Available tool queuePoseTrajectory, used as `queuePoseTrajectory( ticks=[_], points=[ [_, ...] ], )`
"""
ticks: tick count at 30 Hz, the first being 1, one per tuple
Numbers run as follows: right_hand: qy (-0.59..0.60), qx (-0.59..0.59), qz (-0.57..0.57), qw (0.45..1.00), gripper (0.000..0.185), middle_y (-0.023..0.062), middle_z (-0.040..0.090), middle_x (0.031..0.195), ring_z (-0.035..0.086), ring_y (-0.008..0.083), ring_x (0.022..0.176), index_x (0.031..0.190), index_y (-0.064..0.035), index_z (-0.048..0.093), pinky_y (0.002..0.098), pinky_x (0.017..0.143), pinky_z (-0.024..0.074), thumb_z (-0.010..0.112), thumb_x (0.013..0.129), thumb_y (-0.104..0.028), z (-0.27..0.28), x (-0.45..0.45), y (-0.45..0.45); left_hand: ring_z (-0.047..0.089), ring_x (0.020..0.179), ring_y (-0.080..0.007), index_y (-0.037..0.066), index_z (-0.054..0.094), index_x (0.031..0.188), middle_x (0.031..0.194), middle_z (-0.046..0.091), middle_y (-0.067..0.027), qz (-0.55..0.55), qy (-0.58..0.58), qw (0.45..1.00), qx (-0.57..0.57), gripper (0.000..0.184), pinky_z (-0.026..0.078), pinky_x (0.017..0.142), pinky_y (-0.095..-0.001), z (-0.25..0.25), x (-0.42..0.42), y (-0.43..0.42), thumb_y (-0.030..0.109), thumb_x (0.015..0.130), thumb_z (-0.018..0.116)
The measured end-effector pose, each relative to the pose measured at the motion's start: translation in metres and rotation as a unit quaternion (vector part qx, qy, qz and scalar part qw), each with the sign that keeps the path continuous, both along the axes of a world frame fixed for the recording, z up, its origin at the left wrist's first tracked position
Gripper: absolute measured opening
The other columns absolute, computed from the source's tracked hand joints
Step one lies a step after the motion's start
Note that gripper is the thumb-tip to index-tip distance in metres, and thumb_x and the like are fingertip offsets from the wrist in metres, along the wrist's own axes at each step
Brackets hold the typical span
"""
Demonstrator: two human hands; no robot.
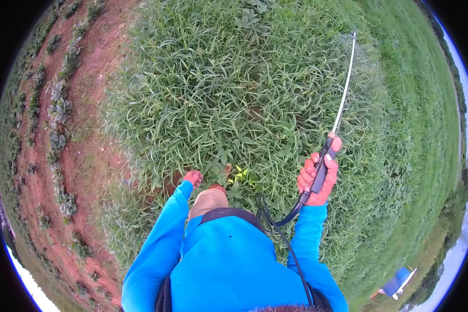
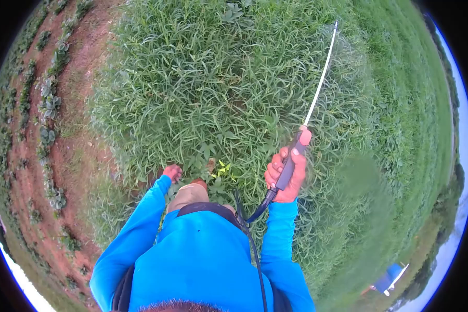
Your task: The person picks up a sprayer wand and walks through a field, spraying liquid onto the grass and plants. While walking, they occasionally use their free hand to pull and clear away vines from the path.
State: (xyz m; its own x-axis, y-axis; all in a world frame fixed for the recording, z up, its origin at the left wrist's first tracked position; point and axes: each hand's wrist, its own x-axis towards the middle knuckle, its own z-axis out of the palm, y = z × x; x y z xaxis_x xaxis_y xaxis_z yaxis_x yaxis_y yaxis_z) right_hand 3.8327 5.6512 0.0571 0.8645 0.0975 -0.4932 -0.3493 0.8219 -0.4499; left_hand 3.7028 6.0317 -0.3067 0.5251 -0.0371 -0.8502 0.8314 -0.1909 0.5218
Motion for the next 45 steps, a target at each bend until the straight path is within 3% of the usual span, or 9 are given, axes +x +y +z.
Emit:
queuePoseTrajectory(
  ticks=[7, 17, 24, 29, 33, 36, 45],
  points=[
    [0.020, 0.163, 0.126, 0.978, 0.030, 0.0016, 0.037, 0.058, 0.030, 0.0103, 0.036, 0.088, -0.0070, 0.046, 0.0256, 0.031, 0.0324, 0.050, 0.090, -0.037, -0.002, 0.048, 0.028, 0.054, 0.057, -0.0124, 0.010, 0.061, 0.095, 0.074, 0.059, -0.0021, 0.023, 0.011, 1.000, -0.009, 0.036, 0.041, 0.046, -0.0276, -0.004, 0.038, 0.018, 0.041, 0.088, 0.046],
    [0.061, 0.221, 0.247, 0.941, 0.031, 0.0018, 0.035, 0.059, 0.030, 0.0094, 0.038, 0.091, -0.0069, 0.043, 0.0245, 0.030, 0.0300, 0.051, 0.089, -0.037, 0.000, 0.081, 0.076, 0.053, 0.056, -0.0129, 0.010, 0.060, 0.094, 0.073, 0.060, -0.0024, 0.030, 0.034, 0.999, -0.011, 0.034, 0.041, 0.045, -0.0282, -0.013, 0.047, 0.031, 0.041, 0.088, 0.047],
    [0.046, 0.325, 0.349, 0.878, 0.030, 0.0000, 0.032, 0.060, 0.029, 0.0078, 0.038, 0.092, -0.0072, 0.042, 0.0230, 0.031, 0.0292, 0.051, 0.089, -0.036, 0.007, 0.116, 0.113, 0.053, 0.054, -0.0133, 0.008, 0.060, 0.092, 0.071, 0.058, -0.0034, 0.060, 0.049, 0.997, -0.021, 0.030, 0.039, 0.043, -0.0278, -0.012, 0.069, 0.033, 0.036, 0.086, 0.048],
    [0.028, 0.309, 0.368, 0.876, 0.029, 0.0000, 0.033, 0.059, 0.029, 0.0079, 0.038, 0.092, -0.0071, 0.044, 0.0231, 0.031, 0.0296, 0.052, 0.090, -0.035, 0.007, 0.147, 0.130, 0.052, 0.052, -0.0138, 0.007, 0.060, 0.091, 0.070, 0.058, -0.0040, 0.085, 0.041, 0.995, -0.026, 0.029, 0.038, 0.042, -0.0274, -0.003, 0.083, 0.030, 0.033, 0.085, 0.050],
    [0.034, 0.218, 0.336, 0.916, 0.029, -0.0002, 0.036, 0.058, 0.031, 0.0083, 0.039, 0.089, -0.0075, 0.045, 0.0236, 0.031, 0.0307, 0.052, 0.090, -0.035, 0.015, 0.157, 0.133, 0.052, 0.052, -0.0143, 0.006, 0.060, 0.091, 0.070, 0.058, -0.0047, 0.086, 0.008, 0.995, -0.042, 0.029, 0.037, 0.041, -0.0276, -0.008, 0.088, 0.030, 0.033, 0.084, 0.051],
    [0.041, 0.122, 0.278, 0.952, 0.028, -0.0003, 0.039, 0.058, 0.032, 0.0076, 0.039, 0.085, -0.0092, 0.047, 0.0238, 0.032, 0.0308, 0.053, 0.089, -0.036, 0.015, 0.156, 0.126, 0.052, 0.052, -0.0143, 0.006, 0.060, 0.092, 0.070, 0.058, -0.0051, 0.078, 0.030, 0.996, -0.033, 0.028, 0.037, 0.040, -0.0279, -0.009, 0.091, 0.028, 0.032, 0.084, 0.051],
    [0.028, 0.006, 0.102, 0.994, 0.026, 0.0005, 0.042, 0.060, 0.034, 0.0083, 0.038, 0.083, -0.0085, 0.050, 0.0233, 0.030, 0.0333, 0.053, 0.090, -0.034, 0.021, 0.150, 0.099, 0.052, 0.051, -0.0123, 0.007, 0.060, 0.094, 0.070, 0.059, -0.0028, 0.022, 0.069, 0.997, 0.004, 0.034, 0.039, 0.041, -0.0275, -0.006, 0.091, 0.028, 0.038, 0.090, 0.045]
  ],
)
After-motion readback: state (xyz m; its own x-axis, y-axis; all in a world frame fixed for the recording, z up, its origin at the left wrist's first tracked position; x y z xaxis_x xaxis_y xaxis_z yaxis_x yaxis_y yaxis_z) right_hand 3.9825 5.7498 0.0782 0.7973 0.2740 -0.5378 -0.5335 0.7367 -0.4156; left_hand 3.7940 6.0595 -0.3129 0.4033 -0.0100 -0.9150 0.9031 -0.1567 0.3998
